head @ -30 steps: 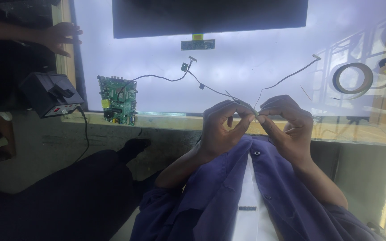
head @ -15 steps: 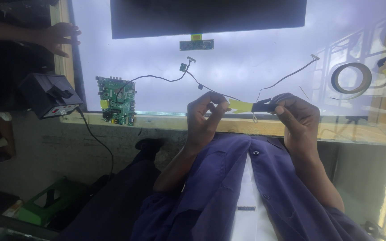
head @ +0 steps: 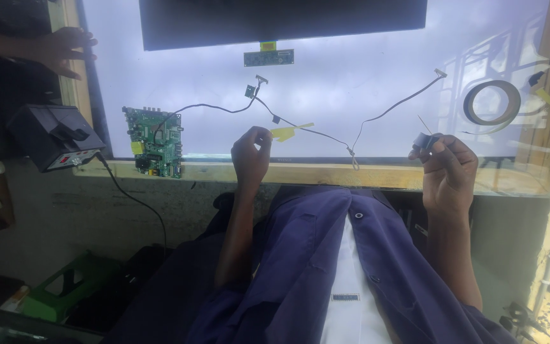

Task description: Applying a small piece of adhesive tape to a wire connector on a light table during an electronics repair.

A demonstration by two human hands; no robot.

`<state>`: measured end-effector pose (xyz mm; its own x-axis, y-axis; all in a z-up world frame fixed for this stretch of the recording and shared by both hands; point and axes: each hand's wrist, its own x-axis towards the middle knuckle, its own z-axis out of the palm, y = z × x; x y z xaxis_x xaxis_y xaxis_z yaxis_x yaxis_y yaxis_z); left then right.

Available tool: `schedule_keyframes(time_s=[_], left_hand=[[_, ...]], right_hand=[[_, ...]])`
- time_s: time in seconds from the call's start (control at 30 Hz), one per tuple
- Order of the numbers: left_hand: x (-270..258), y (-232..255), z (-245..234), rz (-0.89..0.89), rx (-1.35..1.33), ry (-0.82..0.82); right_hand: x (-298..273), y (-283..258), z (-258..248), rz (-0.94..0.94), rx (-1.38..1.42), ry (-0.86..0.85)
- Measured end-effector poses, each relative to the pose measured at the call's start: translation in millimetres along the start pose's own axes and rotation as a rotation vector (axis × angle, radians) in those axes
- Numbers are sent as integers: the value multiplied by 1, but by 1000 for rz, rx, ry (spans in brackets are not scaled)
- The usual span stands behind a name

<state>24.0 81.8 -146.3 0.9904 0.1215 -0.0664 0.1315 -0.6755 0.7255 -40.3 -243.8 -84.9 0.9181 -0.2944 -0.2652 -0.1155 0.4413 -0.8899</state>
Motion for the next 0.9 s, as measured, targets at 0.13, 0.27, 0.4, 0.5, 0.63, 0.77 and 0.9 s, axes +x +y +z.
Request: schedule_keyframes(time_s=[0.13, 0.27, 0.4, 0.5, 0.63, 0.77, 0.9], left_hand=[[-10, -35, 25, 31, 256, -113], [-14, -16, 18, 140, 374, 64], [-14, 27, 8, 288, 157, 146], [-34, 70, 28, 403, -237, -112], [-53, 125, 37, 580, -199, -128], [-50, 136, 43, 907, 90, 107], [-46, 134, 50, 990, 159, 202]], right_hand=[[-1, 3, -1, 8, -33, 4], [-3, 8, 0, -9, -51, -37], [-5, 15, 3, -12, -140, -78], [-11, 20, 21, -18, -173, -104], [-16, 26, 38, 28, -152, -127], [-16, 23, 40, 30, -251, -120], [-11, 20, 39, 40, -270, -138]])
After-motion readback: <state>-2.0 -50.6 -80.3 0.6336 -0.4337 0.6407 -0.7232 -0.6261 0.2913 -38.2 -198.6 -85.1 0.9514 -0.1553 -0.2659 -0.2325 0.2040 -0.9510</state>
